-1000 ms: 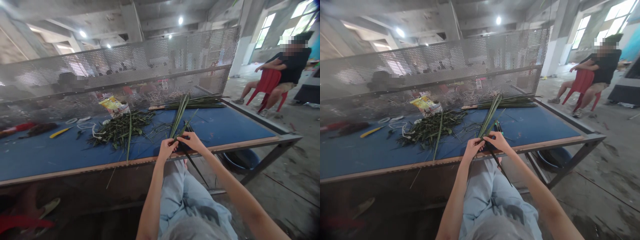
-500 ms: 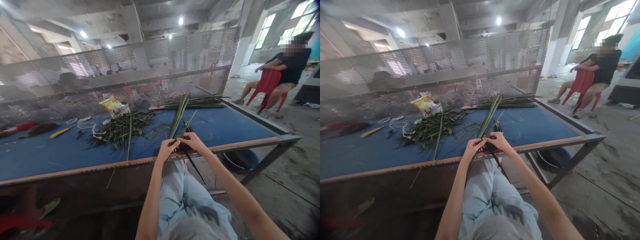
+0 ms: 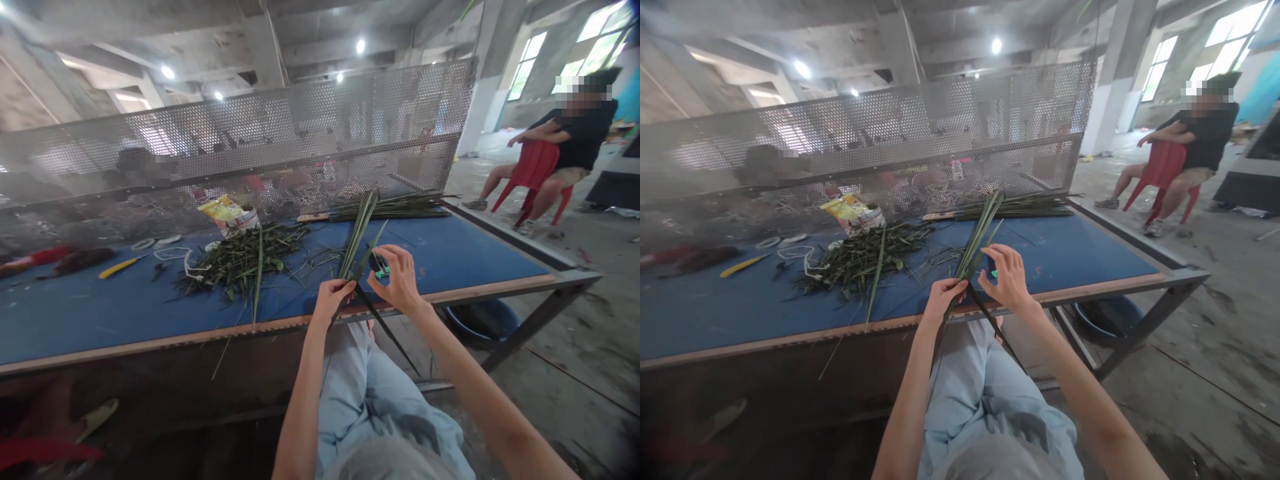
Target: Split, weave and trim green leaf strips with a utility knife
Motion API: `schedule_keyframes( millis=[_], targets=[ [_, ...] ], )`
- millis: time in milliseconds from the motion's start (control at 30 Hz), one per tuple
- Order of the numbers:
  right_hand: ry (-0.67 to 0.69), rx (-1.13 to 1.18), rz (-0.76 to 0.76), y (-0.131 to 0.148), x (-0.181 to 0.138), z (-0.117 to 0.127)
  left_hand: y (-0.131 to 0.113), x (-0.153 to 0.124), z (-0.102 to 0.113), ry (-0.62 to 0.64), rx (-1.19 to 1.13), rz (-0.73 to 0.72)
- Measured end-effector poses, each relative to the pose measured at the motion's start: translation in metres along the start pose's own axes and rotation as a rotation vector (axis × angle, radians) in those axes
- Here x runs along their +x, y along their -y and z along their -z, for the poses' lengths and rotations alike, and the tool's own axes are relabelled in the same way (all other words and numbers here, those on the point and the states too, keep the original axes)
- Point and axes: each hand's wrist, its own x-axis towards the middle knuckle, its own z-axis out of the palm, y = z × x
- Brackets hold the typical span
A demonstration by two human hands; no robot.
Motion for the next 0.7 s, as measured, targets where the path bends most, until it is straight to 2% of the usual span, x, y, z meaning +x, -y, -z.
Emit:
schedule_keyframes(
  millis=[100, 200, 367, 600, 700],
  targets=[
    [0.178, -0.154, 0.21, -0.001, 0.002, 0.0, -0.002, -0.001, 0.0, 0.004, -0.01, -0.004],
    [0.246, -0.141, 0.24, -0.006, 0.002, -0.007, -0.004, -0.002, -0.001, -0.028, -0.023, -0.019],
    [0.285, -0.061, 0.089, -0.008, -0.003, -0.012, -0.005, -0.002, -0.001, -0.085, -0.068, -0.005],
    [0.195, 0.164, -0.184, -0.006, -0.006, -0.004, 0.0, 0.0, -0.001, -0.137, -0.121, 0.008],
    [0.172, 0.296, -0.258, -0.004, -0.006, -0.004, 0.0, 0.0, -0.001, -0.13, -0.12, 0.006]
  ],
)
